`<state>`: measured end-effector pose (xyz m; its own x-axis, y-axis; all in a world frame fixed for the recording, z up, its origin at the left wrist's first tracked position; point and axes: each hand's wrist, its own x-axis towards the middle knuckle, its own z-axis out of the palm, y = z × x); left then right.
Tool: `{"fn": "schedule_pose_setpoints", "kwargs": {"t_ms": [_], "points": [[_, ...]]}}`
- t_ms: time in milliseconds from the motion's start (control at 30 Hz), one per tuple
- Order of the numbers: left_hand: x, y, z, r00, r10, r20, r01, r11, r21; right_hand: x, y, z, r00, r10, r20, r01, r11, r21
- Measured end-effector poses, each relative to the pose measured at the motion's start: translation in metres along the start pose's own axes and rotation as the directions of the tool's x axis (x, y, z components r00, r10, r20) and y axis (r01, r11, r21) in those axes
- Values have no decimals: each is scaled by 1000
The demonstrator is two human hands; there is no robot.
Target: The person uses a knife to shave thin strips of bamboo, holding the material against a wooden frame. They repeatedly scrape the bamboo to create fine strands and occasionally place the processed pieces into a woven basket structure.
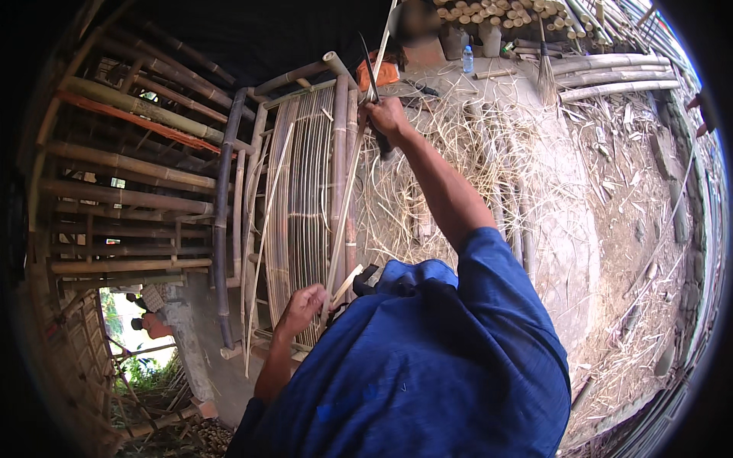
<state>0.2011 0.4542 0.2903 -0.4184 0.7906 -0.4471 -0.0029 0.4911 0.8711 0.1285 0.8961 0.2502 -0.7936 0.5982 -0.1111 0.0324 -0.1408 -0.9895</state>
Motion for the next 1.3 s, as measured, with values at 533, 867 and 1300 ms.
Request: {"fn": "schedule_pose_setpoints", "kwargs": {"t_ms": [533,867,1300], "points": [[116,47,9,888,135,-440,-195,977,-92,-205,63,58,863,-338,375,504,533,-680],[16,71,22,873,369,-317,-304,923,236,-48,-1,-13,909,-407,92,282,438,-854],[-44,40,4,998,-64,-2,61,938,342,-29,-24,-29,998,-56,14,45,907,418]]}}
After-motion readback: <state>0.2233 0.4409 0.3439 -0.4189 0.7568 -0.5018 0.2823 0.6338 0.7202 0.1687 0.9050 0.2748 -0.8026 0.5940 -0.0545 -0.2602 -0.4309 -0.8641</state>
